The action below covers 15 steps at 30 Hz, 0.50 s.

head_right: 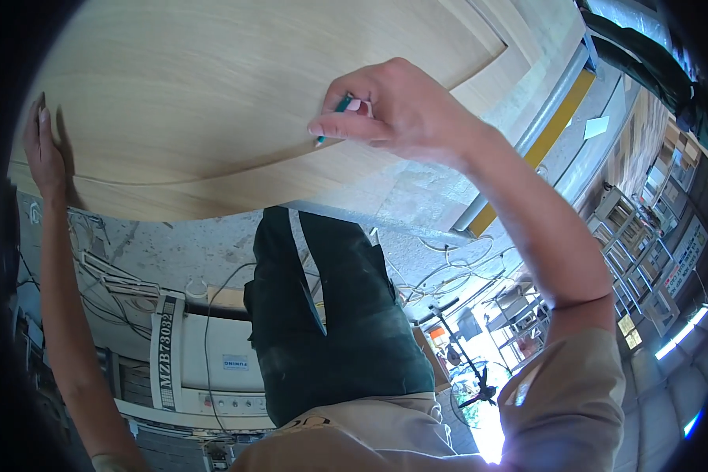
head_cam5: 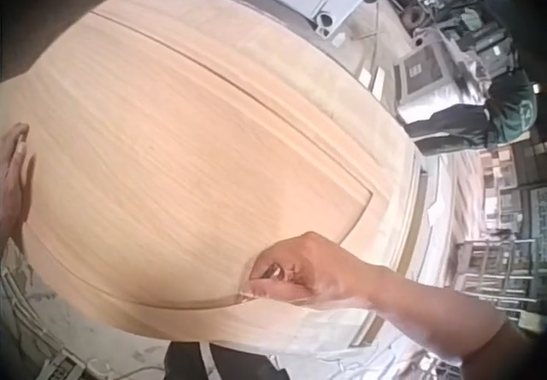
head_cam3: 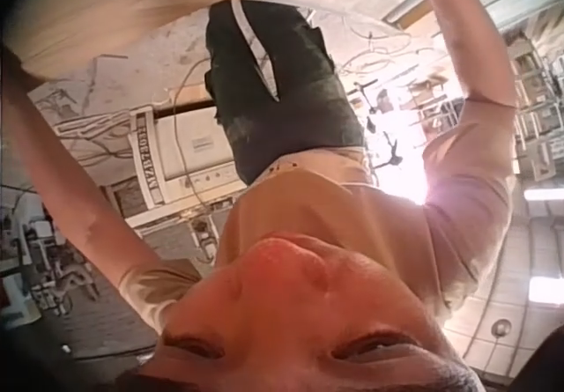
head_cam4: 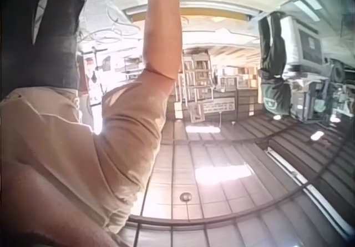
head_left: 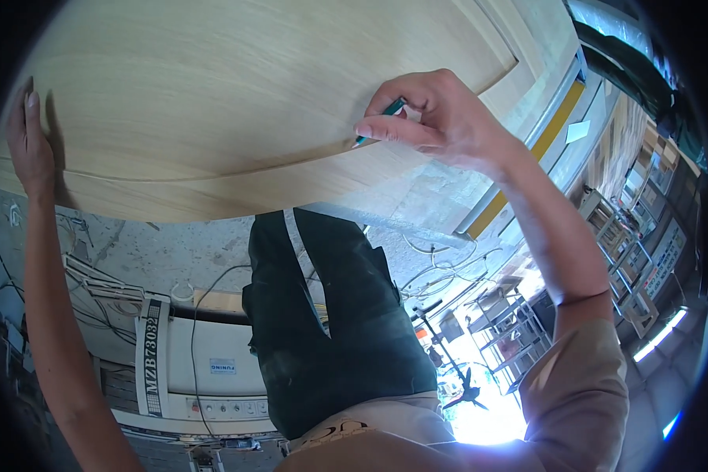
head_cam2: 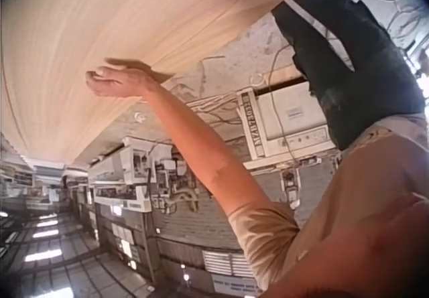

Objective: Marking lines on wooden furniture panels with a pencil and moving them along a roller conveyor.

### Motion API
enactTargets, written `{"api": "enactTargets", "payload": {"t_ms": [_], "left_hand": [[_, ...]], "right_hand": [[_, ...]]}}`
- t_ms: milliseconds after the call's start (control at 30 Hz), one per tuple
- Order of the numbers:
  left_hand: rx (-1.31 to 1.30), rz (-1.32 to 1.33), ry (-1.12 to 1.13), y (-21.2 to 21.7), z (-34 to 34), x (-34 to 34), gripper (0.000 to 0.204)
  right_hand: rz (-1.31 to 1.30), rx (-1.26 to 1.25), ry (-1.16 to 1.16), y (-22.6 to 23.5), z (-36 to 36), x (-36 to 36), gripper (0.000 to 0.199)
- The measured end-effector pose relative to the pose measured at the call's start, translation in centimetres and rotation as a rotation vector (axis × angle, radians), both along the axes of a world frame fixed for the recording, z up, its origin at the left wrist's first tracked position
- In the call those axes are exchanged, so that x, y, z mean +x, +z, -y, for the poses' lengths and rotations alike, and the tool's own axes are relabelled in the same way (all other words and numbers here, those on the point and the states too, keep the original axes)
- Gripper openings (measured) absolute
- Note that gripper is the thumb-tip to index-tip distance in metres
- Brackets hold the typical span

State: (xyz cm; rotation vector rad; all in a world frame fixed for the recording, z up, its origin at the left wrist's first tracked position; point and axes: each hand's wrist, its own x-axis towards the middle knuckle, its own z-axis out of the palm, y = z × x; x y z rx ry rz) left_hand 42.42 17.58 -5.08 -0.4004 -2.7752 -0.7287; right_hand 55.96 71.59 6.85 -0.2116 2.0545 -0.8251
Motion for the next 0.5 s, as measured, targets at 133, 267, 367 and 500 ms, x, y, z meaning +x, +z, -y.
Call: {"api": "enactTargets", "payload": {"t_ms": [133, 267, 367, 500], "left_hand": [[-0.029, 0.006, -0.011, 0.6, -1.0, 0.2, 0.048], [0.003, 0.045, 0.008, 1.2, -1.5, 0.3, 0.047], [0.005, 0.039, 0.000, 1.4, -1.7, 0.0, 0.047], [-0.004, 0.055, 0.014, 2.5, -2.5, 0.5, 0.047]], "right_hand": [[-0.094, -0.165, -0.347, 0.0, -2.5, 2.9, 0.025], [-0.040, -0.301, -0.852, 0.9, -3.9, 5.9, 0.022], [-0.049, -0.349, -1.075, 1.4, -3.9, 8.6, 0.020], [0.005, -0.361, -1.319, 1.7, -1.7, 10.7, 0.020]]}}
